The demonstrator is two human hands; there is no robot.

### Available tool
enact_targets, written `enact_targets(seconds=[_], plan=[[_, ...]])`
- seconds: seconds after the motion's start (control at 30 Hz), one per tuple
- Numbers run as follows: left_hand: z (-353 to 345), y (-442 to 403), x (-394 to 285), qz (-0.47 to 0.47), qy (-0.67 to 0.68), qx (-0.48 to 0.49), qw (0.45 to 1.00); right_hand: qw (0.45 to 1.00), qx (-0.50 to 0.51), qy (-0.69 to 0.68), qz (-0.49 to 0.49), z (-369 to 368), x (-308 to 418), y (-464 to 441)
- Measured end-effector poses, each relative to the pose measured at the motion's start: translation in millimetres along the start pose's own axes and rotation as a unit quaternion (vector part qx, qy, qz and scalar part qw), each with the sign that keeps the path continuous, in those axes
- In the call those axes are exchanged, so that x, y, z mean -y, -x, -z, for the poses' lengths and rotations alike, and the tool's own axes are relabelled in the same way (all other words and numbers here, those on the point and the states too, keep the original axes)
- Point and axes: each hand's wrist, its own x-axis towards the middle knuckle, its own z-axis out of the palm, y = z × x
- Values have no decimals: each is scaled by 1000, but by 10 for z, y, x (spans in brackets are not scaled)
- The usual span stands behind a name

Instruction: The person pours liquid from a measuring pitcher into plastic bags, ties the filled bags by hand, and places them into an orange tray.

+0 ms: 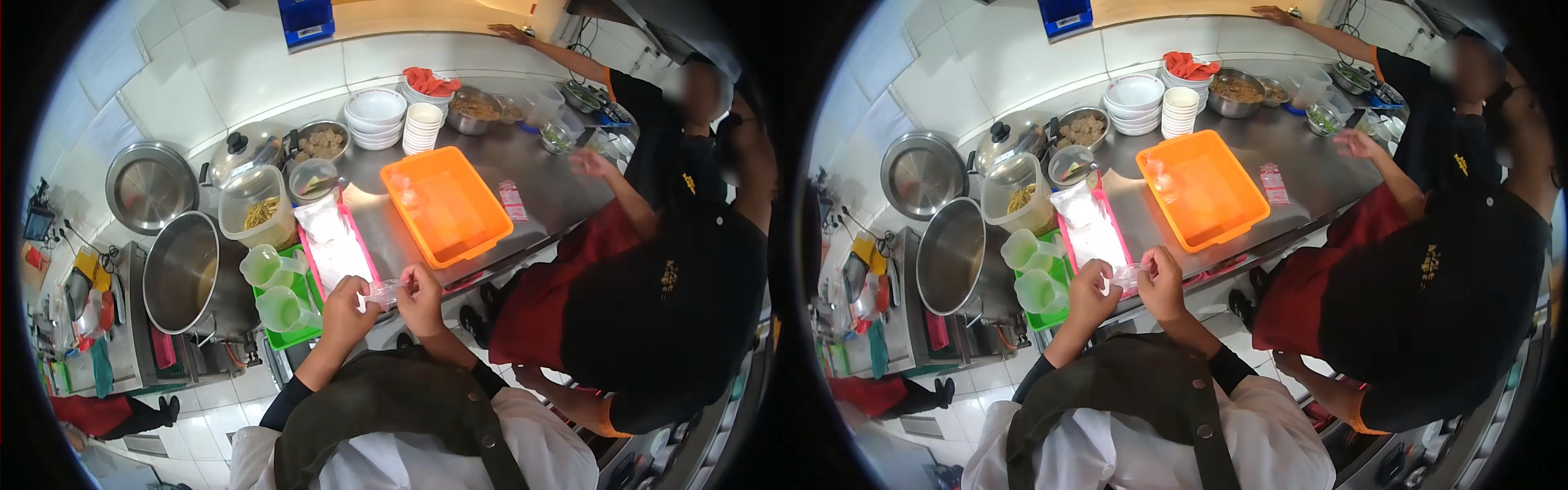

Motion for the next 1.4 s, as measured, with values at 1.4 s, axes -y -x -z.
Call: enact_targets(seconds=[1.4], plan=[[-141, -215, 219, 110, 60, 12, 992, 990, 125, 62, 37, -104, -173, -334]])
